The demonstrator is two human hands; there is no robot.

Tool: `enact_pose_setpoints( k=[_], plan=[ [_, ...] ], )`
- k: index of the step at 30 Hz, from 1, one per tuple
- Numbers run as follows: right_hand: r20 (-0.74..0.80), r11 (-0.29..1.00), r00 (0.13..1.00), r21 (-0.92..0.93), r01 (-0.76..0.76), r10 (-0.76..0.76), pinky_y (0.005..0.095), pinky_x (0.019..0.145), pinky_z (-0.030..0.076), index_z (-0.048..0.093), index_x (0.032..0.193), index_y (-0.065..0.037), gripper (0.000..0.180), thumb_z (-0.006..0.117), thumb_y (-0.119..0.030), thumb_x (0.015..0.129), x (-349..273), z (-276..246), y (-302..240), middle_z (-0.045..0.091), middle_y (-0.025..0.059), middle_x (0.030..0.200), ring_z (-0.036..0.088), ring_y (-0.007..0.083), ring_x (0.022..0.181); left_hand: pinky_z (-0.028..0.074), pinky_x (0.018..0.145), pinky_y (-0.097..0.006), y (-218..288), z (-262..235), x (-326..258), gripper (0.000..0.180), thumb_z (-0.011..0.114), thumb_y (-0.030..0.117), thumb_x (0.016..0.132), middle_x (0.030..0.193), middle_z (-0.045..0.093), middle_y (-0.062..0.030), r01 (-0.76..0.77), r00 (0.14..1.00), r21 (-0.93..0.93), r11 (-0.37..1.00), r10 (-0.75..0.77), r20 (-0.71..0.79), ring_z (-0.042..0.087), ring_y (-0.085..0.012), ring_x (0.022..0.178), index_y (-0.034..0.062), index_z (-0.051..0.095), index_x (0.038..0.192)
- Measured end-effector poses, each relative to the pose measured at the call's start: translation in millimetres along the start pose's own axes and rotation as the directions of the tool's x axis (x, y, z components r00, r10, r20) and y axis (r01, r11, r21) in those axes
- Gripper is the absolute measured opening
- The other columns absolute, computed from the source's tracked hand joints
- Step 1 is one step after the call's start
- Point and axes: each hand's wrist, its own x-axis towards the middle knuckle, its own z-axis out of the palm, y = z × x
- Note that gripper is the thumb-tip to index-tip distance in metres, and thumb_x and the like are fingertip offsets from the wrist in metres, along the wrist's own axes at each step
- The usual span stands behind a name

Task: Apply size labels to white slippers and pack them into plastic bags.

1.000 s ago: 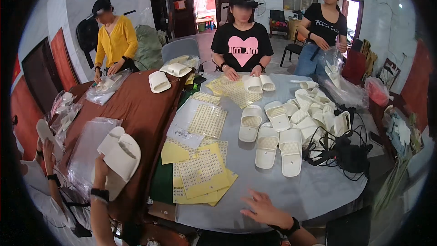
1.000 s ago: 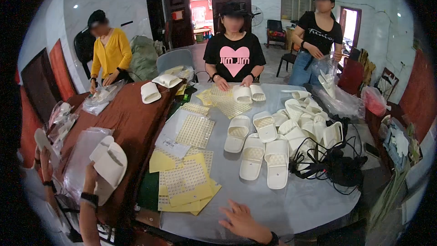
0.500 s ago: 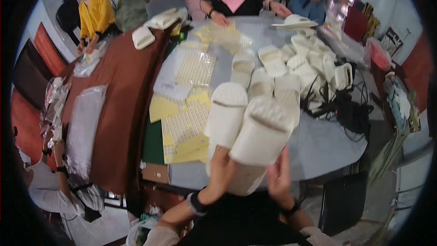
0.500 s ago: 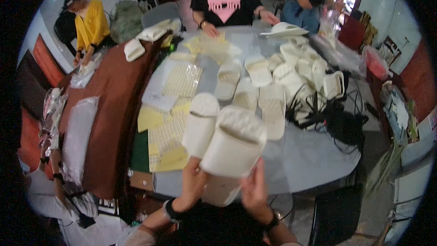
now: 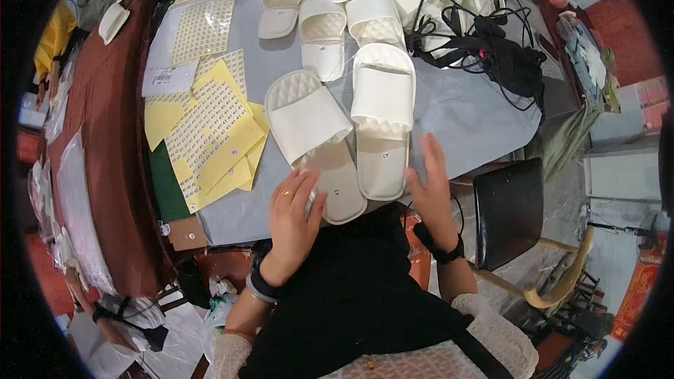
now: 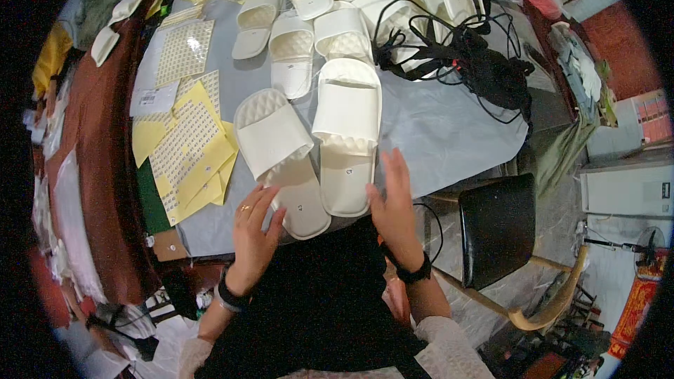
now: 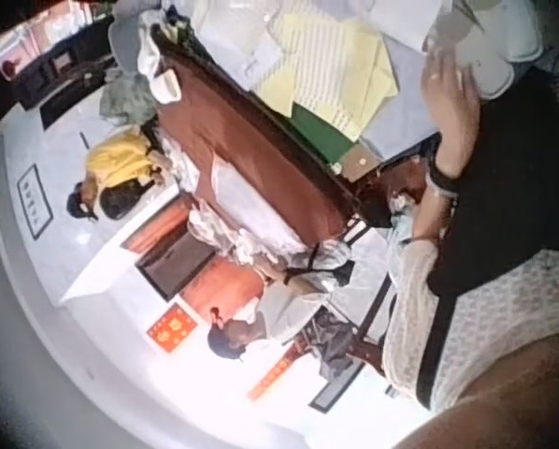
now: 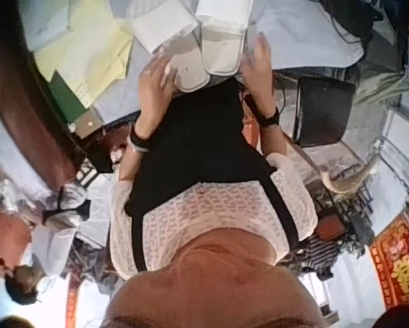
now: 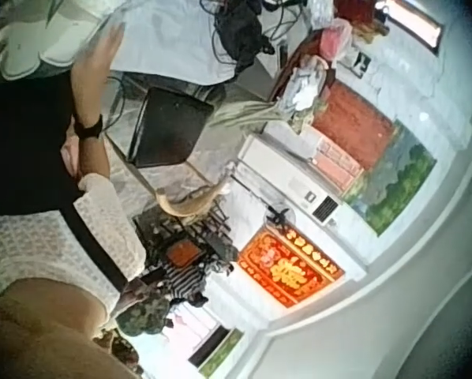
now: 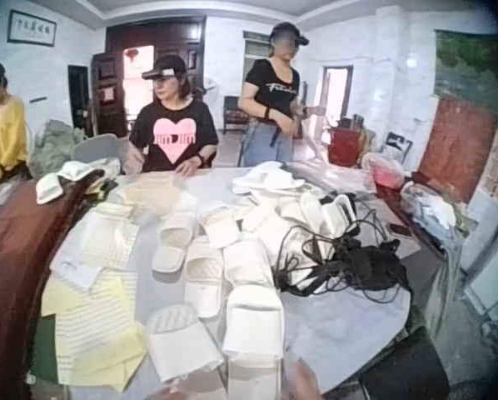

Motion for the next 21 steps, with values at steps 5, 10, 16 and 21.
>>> enact_pose_setpoints(
  k=[5,10,16,21],
  plan=[
    [0.074,1.000,0.997,0.030,0.004,-0.006,0.0451,0.106,0.025,0.032,0.135,0.003,0.080,0.068,-0.040,0.077,-11,23,-9,0.022,0.0313,0.141,0.026,0.0444,0.130,0.020,0.108,-0.048,15,23,-9,0.100,0.074,0.040,0.070,0.145,0.018,-0.0275,0.207,0.978,0.061,0.976,-0.209,0.027,0.018,-0.0406,0.135,-0.0090,0.018,0.138],
    [0.273,0.982,0.960,-0.154,0.106,-0.060,0.0454,0.107,0.024,0.037,0.134,0.000,0.082,0.073,-0.037,0.070,10,12,1,0.019,0.0283,0.144,0.023,0.0429,0.132,0.020,0.107,-0.049,-9,19,2,0.108,0.067,0.057,0.067,0.148,0.014,-0.0245,0.145,0.986,0.177,0.974,-0.157,0.057,0.015,-0.0364,0.138,-0.0058,0.019,0.140],
    [0.241,0.960,0.959,-0.199,0.198,-0.148,0.0428,0.103,0.029,0.047,0.127,-0.004,0.071,0.076,-0.029,0.067,17,4,-5,0.026,0.0232,0.142,0.032,0.0405,0.126,0.016,0.107,-0.052,-8,9,6,0.097,0.069,0.050,0.070,0.149,0.010,-0.0224,0.168,0.973,0.161,0.973,-0.190,0.131,0.011,-0.0376,0.138,0.0048,0.023,0.142],
    [0.119,0.984,0.986,-0.121,0.128,-0.114,0.0412,0.091,0.039,0.059,0.109,-0.009,0.039,0.069,-0.020,0.073,31,-1,-5,0.048,0.0165,0.118,0.045,0.0356,0.108,0.017,0.107,-0.052,1,2,0,0.084,0.070,0.040,0.073,0.150,0.015,-0.0167,0.129,0.962,0.159,0.979,-0.162,0.222,0.013,-0.0354,0.138,0.0070,0.031,0.139]
  ],
)
